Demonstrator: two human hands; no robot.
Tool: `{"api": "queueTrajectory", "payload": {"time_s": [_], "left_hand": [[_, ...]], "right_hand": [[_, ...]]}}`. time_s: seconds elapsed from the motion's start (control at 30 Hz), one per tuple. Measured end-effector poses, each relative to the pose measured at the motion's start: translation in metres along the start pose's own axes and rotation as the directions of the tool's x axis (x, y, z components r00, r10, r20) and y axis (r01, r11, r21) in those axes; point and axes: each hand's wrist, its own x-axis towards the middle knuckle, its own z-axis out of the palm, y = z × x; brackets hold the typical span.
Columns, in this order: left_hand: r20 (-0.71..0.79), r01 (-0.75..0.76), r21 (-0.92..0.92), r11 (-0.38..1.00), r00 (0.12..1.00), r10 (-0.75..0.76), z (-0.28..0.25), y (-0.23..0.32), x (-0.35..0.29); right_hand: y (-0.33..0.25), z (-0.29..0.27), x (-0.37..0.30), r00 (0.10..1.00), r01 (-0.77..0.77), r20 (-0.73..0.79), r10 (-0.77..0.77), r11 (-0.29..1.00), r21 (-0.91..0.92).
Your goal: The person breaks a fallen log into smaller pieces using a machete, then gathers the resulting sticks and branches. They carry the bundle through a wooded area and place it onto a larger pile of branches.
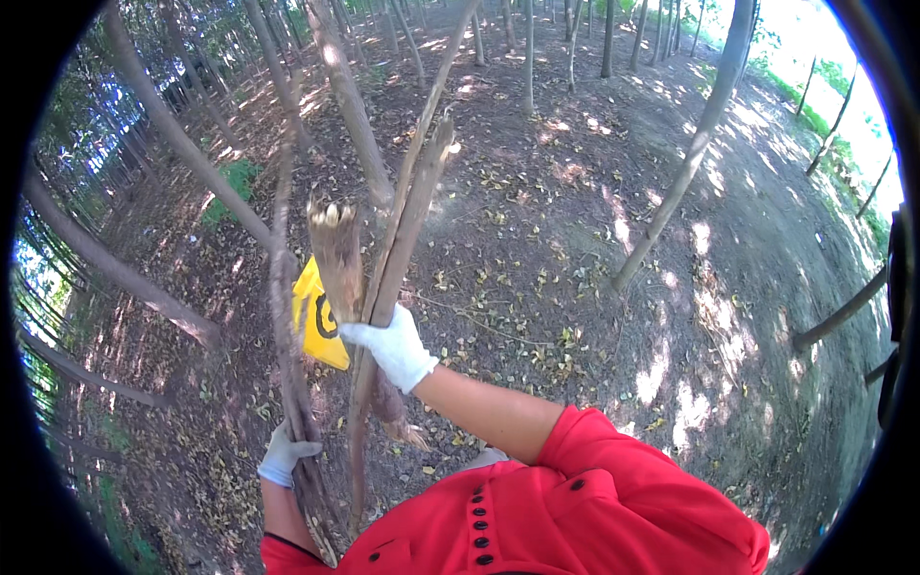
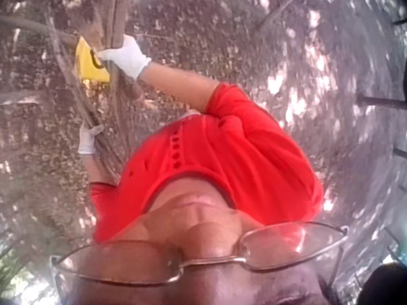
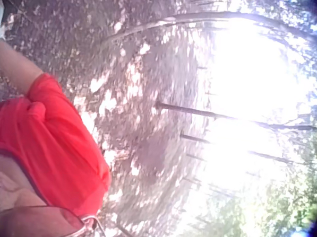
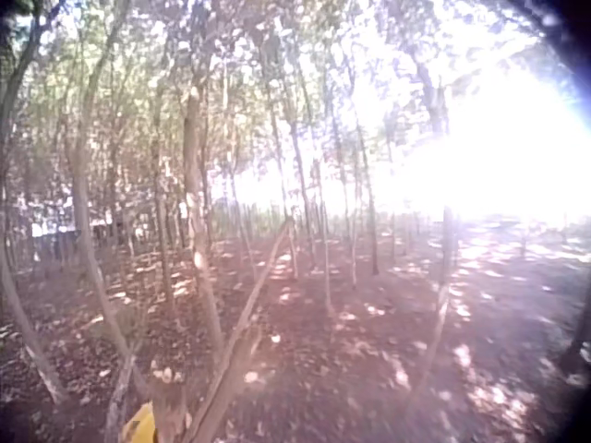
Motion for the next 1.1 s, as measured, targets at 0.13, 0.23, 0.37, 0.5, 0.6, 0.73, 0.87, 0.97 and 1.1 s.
{"api": "queueTrajectory", "payload": {"time_s": [0.13, 0.23, 0.37, 0.5, 0.6, 0.73, 0.87, 0.97, 1.1], "left_hand": [[0.223, 0.051, -0.008, 0.999, 0.974, -0.048, 0.034, 0.050, 0.084], [0.361, 0.032, 0.003, 0.999, 0.932, -0.031, 0.066, 0.059, 0.149], [0.458, 0.298, -0.159, 0.941, 0.867, -0.197, 0.122, 0.070, 0.229], [0.480, 0.427, -0.181, 0.886, 0.825, -0.299, 0.158, 0.070, 0.319], [0.479, 0.448, -0.183, 0.875, 0.818, -0.318, 0.199, 0.094, 0.366], [0.471, 0.454, -0.194, 0.870, 0.821, -0.323, 0.247, 0.128, 0.420], [0.440, 0.453, -0.222, 0.864, 0.837, -0.325, 0.267, 0.158, 0.458], [0.434, 0.465, -0.233, 0.854, 0.835, -0.337, 0.278, 0.169, 0.492], [0.424, 0.511, -0.250, 0.822, 0.821, -0.382, 0.282, 0.171, 0.535]], "right_hand": [[0.010, -0.031, 0.036, 0.995, -0.099, 0.007, 0.099, 0.994, 0.054], [0.004, -0.051, 0.055, 0.992, -0.127, 0.017, 0.127, 0.991, 0.034], [-0.027, -0.087, 0.087, 0.980, -0.195, 0.049, 0.192, 0.980, 0.045], [-0.043, -0.150, 0.142, 0.974, -0.211, 0.088, 0.210, 0.978, 0.000], [-0.072, -0.194, 0.174, 0.979, -0.181, 0.086, 0.184, 0.983, -0.043], [-0.105, -0.239, 0.221, 0.981, -0.139, 0.134, 0.141, 0.990, -0.020], [-0.156, -0.265, 0.278, 0.963, -0.171, 0.213, 0.167, 0.985, 0.002], [-0.156, -0.292, 0.339, 0.982, -0.160, 0.114, 0.153, 0.985, 0.057], [-0.134, -0.334, 0.416, 0.972, -0.234, -0.017, 0.236, 0.968, 0.089]]}}
